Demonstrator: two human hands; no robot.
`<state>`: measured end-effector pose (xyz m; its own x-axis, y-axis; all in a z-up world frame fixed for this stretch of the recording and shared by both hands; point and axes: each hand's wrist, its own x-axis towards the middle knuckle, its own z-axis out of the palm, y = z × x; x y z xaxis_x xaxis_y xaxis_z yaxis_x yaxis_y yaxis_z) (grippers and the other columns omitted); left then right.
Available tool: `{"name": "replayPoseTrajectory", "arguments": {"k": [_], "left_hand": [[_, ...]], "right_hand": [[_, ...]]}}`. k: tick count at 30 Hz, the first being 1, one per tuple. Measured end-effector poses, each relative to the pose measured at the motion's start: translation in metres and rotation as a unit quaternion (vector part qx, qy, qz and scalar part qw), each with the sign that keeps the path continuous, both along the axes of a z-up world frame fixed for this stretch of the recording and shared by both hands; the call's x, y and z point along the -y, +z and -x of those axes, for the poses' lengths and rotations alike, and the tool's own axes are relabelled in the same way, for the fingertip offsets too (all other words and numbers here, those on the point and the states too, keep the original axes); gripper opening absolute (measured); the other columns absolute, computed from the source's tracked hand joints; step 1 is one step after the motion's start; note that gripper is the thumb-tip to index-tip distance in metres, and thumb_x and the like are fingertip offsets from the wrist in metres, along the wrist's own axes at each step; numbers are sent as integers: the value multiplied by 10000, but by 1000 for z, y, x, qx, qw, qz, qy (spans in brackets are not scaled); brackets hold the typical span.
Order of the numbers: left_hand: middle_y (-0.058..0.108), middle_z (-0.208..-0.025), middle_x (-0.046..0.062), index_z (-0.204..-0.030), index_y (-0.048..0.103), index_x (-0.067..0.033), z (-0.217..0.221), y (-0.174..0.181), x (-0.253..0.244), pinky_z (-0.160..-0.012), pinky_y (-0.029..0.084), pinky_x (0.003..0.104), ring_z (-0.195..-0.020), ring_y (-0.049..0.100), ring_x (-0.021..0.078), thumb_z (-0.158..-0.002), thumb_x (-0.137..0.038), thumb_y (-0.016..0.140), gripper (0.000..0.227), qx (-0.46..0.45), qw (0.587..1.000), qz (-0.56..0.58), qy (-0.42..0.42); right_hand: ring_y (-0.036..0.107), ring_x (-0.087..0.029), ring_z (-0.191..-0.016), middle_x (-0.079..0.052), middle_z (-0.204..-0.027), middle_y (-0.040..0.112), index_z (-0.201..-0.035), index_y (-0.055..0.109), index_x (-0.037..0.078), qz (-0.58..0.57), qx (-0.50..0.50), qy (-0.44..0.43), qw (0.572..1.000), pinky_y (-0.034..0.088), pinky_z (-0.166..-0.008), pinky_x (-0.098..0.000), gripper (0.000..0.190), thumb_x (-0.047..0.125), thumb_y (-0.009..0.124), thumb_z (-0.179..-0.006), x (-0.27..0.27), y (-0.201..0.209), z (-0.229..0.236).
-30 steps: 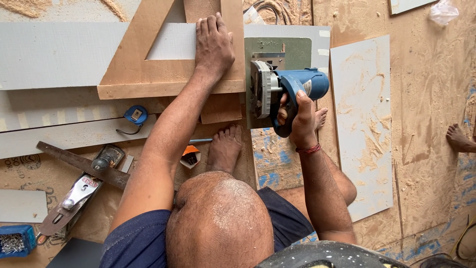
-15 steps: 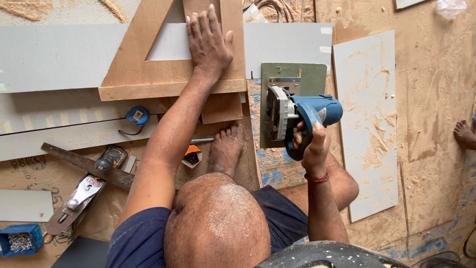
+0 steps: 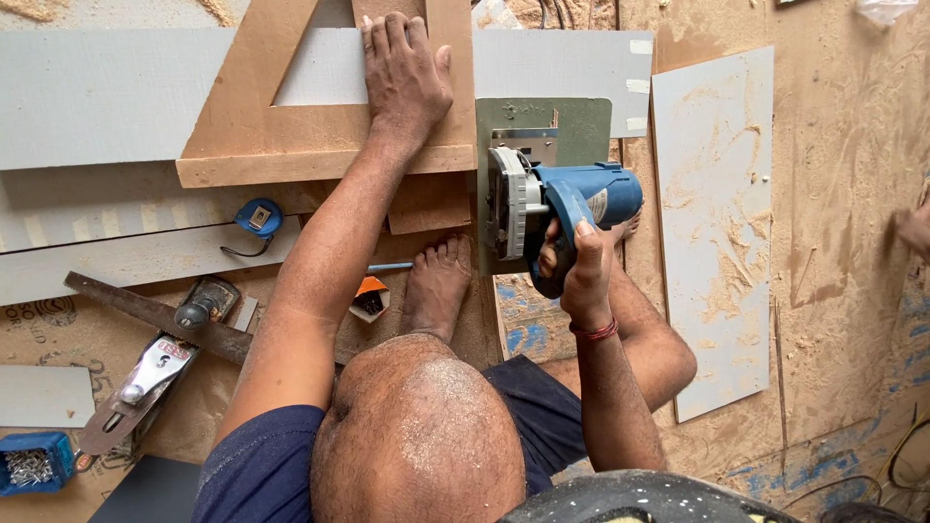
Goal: Measure, mark, and cut a wooden panel using a circular saw, then assemble pieces of a drawer.
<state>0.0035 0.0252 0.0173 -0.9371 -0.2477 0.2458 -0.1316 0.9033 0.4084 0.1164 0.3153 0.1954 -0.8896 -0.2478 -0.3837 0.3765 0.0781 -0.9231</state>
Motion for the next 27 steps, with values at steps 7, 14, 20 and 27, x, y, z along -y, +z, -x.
{"name": "replayPoseTrajectory", "arguments": {"k": [7,14,20,27], "left_hand": [[473,-1262,307,-1340,495,110,1,-5,-1,-1205,281,637,-1271,475,462,-1071,-305,604,507,-2,1000,-10,-7],[439,-1288,362,-1351,482,134,5,-10,-2,-1163,286,655,-1277,424,513,-1074,-268,586,499,-15,1000,15,-14],[446,-1257,355,-1329,479,131,7,-4,-5,-1175,280,678,-1257,430,514,-1049,-253,576,485,38,999,1,-11],[441,-1284,363,-1327,481,113,8,-8,-5,-1157,304,663,-1266,428,508,-1055,-237,576,453,25,1000,3,-12]], "right_hand": [[490,-73,-515,30,-624,510,-983,608,68,-20,-3,6,1000,433,-491,-232,550,609,509,-986,9,10,5],[464,-91,-492,23,-614,493,-876,605,78,0,4,8,1000,416,-469,-253,444,498,516,-989,15,11,25],[459,-100,-496,17,-594,491,-852,598,85,-26,19,27,999,406,-501,-251,474,526,498,-994,18,12,36],[484,-86,-524,27,-617,507,-957,622,95,-23,15,34,999,428,-501,-253,557,635,489,-980,19,9,39]]}}
